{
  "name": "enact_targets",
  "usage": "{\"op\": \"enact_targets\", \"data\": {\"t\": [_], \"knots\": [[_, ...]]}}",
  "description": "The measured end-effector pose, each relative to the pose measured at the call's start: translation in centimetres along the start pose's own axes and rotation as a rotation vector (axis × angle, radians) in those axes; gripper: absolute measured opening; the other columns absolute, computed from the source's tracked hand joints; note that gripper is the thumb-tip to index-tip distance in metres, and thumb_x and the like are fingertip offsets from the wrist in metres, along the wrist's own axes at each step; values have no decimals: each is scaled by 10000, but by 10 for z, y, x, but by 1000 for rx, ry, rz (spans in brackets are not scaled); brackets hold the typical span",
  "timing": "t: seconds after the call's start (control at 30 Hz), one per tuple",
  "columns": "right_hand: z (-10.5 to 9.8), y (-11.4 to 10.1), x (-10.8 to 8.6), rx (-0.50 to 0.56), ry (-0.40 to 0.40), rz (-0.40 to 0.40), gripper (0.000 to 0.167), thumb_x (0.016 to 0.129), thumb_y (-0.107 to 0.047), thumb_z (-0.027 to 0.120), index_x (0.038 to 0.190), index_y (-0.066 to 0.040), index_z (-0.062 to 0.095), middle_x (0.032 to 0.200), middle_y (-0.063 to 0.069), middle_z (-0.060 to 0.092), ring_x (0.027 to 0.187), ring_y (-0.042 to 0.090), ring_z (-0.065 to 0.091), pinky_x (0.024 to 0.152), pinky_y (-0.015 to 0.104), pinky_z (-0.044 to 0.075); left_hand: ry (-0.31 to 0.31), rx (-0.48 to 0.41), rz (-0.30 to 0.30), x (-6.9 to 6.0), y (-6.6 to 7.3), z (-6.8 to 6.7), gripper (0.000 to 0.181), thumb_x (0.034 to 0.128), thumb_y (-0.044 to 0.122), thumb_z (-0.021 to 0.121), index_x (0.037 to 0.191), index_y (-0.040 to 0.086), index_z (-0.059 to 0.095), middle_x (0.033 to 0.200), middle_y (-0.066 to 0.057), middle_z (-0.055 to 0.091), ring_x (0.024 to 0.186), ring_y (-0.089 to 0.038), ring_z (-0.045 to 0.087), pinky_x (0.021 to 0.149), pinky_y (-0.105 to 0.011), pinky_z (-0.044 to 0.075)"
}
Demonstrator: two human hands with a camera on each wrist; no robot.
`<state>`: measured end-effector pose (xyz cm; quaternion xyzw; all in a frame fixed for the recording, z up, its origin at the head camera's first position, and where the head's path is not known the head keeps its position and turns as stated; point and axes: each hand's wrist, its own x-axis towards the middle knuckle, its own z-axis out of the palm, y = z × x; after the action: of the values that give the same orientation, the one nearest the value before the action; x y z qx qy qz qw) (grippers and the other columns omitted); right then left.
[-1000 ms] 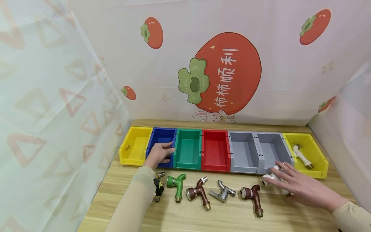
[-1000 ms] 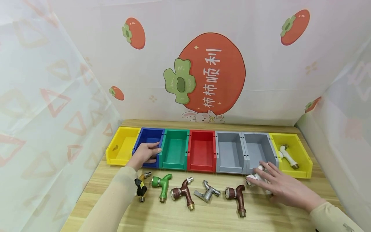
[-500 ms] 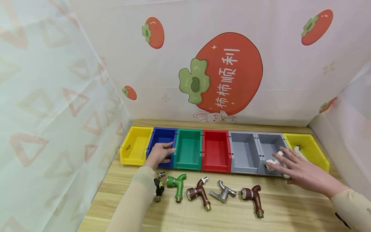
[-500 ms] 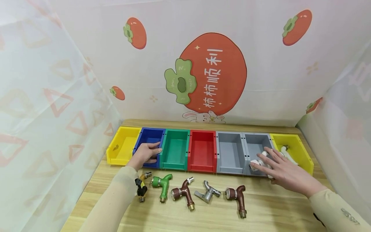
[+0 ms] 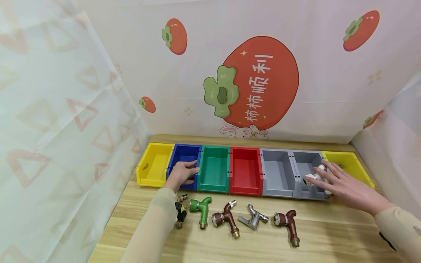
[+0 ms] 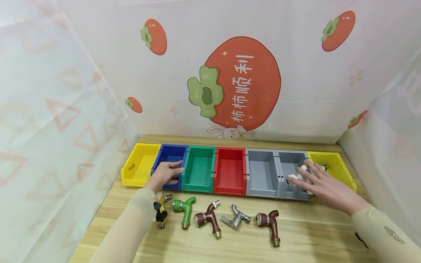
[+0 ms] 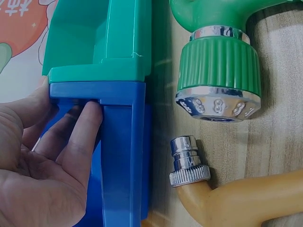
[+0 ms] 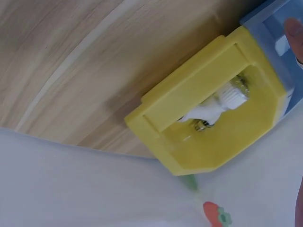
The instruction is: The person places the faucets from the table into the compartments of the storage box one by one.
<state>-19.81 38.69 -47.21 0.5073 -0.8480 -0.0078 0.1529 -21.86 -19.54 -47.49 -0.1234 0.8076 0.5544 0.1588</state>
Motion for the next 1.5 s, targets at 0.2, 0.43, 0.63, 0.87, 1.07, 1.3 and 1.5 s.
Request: {"op": "enact_targets", "data": {"t": [0.2, 0.43, 0.63, 0.87, 1.07, 1.3, 1.5], "knots": [[3, 3, -2, -46, -50, 21, 789, 851, -496, 660, 1542, -164, 474, 1639, 169, 330, 1539, 478, 133, 1272, 423, -63, 1, 4, 5, 1, -1, 1, 532, 1010, 236, 671, 1520, 220, 520, 1511, -116, 538, 1307, -343, 586, 942, -468, 588], [6, 2, 3, -63, -103, 73, 1204, 525, -267, 975, 1585, -208, 406, 1685, 101, 248, 1570, 390, 93, 1228, 345, -106, -2, 5, 7, 1, -4, 1, 530, 1006, 244, 678, 1515, 236, 527, 1504, -108, 547, 1304, -333, 591, 925, -454, 598], [7, 7, 6, -63, -79, 55, 1215, 483, -306, 983, 1563, -177, 442, 1632, 173, 344, 1566, 412, 79, 1235, 305, -91, 6, -1, 11, 3, -5, 0, 521, 1006, 246, 678, 1507, 236, 537, 1498, -110, 552, 1301, -338, 593, 914, -452, 603], [12, 10, 8, -49, -83, 55, 1250, 465, -315, 986, 1572, -177, 422, 1532, 236, 456, 1580, 294, -63, 1234, 300, -104, 0, -9, 1, 3, -6, 2, 518, 1007, 238, 676, 1507, 248, 538, 1480, -106, 571, 1288, -325, 605, 942, -477, 588], [11, 9, 11, -25, -122, 104, 1187, 539, -270, 990, 1577, -208, 419, 1562, 192, 439, 1584, 325, 27, 1214, 492, 259, 5, -7, 4, 1, -4, 1, 521, 1006, 240, 677, 1508, 245, 537, 1487, -106, 564, 1293, -329, 600, 946, -480, 585], [9, 11, 16, 47, -209, 168, 1156, 603, -232, 981, 1594, -245, 386, 1535, 209, 467, 1522, 440, 210, 880, 605, 575, 7, -4, 2, 1, -3, 1, 522, 1008, 233, 674, 1511, 244, 533, 1478, -102, 574, 1292, -331, 600, 942, -472, 589], [8, 11, 19, 95, -255, 217, 1143, 617, -249, 970, 1596, -256, 381, 1529, 231, 465, 1491, 460, 249, 834, 517, 615, 9, -1, -2, 1, -2, 1, 524, 1008, 235, 674, 1512, 243, 531, 1468, -98, 583, 1293, -325, 601, 950, -479, 584]]}}
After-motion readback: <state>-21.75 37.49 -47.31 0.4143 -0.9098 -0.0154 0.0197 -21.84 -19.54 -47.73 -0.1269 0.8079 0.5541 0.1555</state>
